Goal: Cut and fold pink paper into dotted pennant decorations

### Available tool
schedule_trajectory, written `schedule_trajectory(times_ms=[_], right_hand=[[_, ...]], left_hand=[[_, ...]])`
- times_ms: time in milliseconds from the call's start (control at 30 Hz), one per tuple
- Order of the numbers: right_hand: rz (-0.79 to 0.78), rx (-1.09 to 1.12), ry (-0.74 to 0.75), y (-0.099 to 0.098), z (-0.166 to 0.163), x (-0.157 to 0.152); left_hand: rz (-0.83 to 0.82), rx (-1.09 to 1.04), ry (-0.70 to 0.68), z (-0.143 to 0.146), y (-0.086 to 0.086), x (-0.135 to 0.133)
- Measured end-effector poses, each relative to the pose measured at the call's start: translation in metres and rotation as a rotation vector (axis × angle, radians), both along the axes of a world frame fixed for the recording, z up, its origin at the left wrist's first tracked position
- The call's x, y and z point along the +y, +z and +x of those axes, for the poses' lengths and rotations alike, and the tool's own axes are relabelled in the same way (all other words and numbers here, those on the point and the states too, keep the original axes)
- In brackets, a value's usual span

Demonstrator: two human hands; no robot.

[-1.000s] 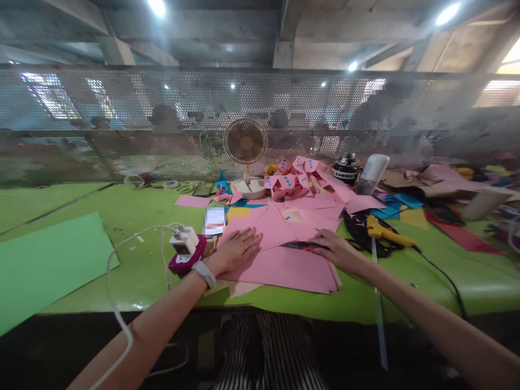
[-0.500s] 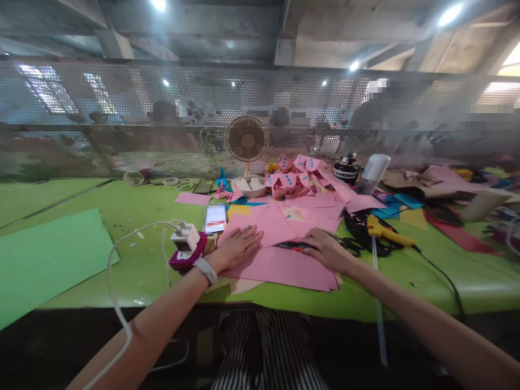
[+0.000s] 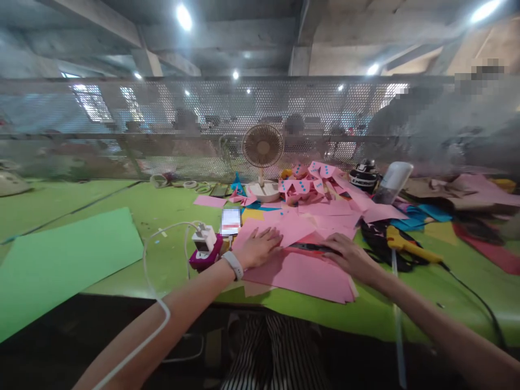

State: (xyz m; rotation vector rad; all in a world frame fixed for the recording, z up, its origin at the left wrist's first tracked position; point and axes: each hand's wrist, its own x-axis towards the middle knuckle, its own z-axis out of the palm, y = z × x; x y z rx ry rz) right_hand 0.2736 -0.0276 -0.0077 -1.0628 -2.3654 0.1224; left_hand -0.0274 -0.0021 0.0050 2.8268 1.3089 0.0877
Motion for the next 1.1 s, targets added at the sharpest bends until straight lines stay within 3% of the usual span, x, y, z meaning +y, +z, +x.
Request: schedule_trajectory(times_ms=[200, 367, 500, 700, 967, 1100], right_hand=[[-0.009, -0.009, -0.026, -0.01, 0.023, -0.002], [-0.032, -0.019, -0.06, -0.02, 0.025, -0.004], [-0.037, -0.03, -0.044, -0.014, 0.014, -0.004], [-0.057, -0.036, -0.034, -0.002, -0.005, -0.003], [-0.082, -0.004, 0.066, -0.002, 0.005, -0.005], [-0.075, -0.002, 0.032, 0.0, -0.001, -0.01]], left_hand=[[-0.024, -0.033, -0.007, 0.025, -0.002, -0.006], [0.022, 0.018, -0.009, -0.002, 0.004, -0.005], [0.006, 0.025, -0.026, -0.023, -0.005, 0.0], [0.062, -0.011, -0.015, -0.022, -0.018, 0.0], [0.107, -0.025, -0.039, -0.024, -0.025, 0.006], [0.107, -0.019, -0.032, -0.024, -0.025, 0.006]])
